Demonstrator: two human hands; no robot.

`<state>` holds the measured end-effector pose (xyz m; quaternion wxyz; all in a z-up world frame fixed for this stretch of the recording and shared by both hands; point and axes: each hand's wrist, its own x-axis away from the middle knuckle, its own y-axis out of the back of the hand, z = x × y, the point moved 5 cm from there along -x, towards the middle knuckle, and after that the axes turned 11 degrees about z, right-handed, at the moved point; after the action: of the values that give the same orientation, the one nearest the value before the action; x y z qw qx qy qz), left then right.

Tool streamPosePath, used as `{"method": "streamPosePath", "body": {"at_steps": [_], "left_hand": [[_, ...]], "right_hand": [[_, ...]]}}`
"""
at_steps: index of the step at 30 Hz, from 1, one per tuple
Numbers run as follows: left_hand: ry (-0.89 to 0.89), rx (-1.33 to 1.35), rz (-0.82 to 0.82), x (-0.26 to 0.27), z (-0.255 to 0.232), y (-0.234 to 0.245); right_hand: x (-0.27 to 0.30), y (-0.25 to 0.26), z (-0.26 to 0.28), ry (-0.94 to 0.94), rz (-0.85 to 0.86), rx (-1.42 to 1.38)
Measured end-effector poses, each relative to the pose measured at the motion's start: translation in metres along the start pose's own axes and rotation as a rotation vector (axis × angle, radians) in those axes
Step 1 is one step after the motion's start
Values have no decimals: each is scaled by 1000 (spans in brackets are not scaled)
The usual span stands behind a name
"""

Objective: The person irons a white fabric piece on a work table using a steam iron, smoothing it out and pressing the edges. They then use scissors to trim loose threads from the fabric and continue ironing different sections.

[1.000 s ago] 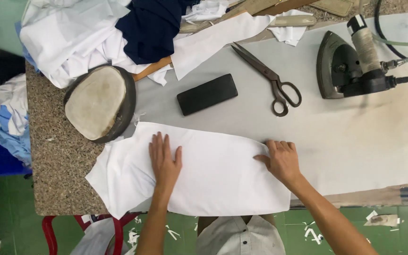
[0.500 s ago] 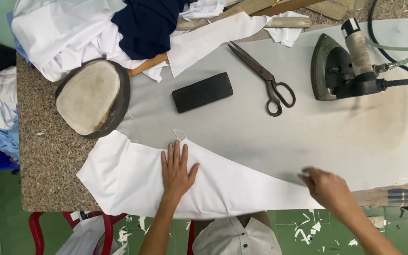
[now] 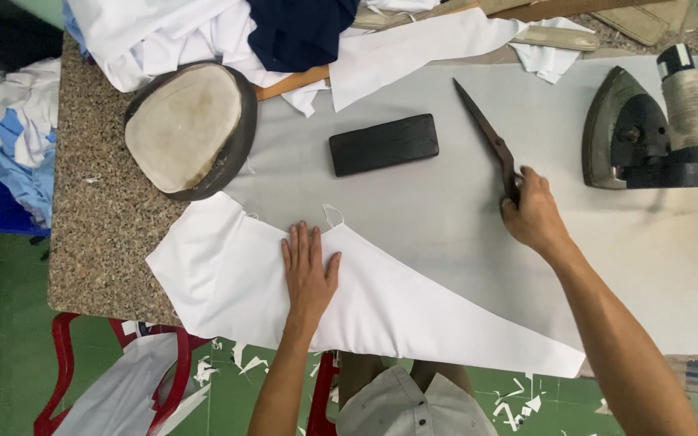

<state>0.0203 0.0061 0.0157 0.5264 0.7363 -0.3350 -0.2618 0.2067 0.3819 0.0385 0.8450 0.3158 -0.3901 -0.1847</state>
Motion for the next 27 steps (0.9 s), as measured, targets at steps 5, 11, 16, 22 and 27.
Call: {"method": "streamPosePath", "body": {"at_steps": [5, 11, 16, 22, 27], "left_hand": [[-41, -8, -12, 5, -11, -11], [-33, 46, -77, 6, -12, -12], [-22, 60, -84, 5, -11, -10], [-24, 70, -84, 4, -13, -3], [-23, 112, -99, 1, -14, 1]], "right_hand": [[79, -21, -20, -120, 224, -235], [104, -60, -8, -59, 738, 91], [91, -61, 51, -7, 876, 201], [72, -74, 60, 1, 847, 115], [76, -89, 61, 88, 738, 17]]}}
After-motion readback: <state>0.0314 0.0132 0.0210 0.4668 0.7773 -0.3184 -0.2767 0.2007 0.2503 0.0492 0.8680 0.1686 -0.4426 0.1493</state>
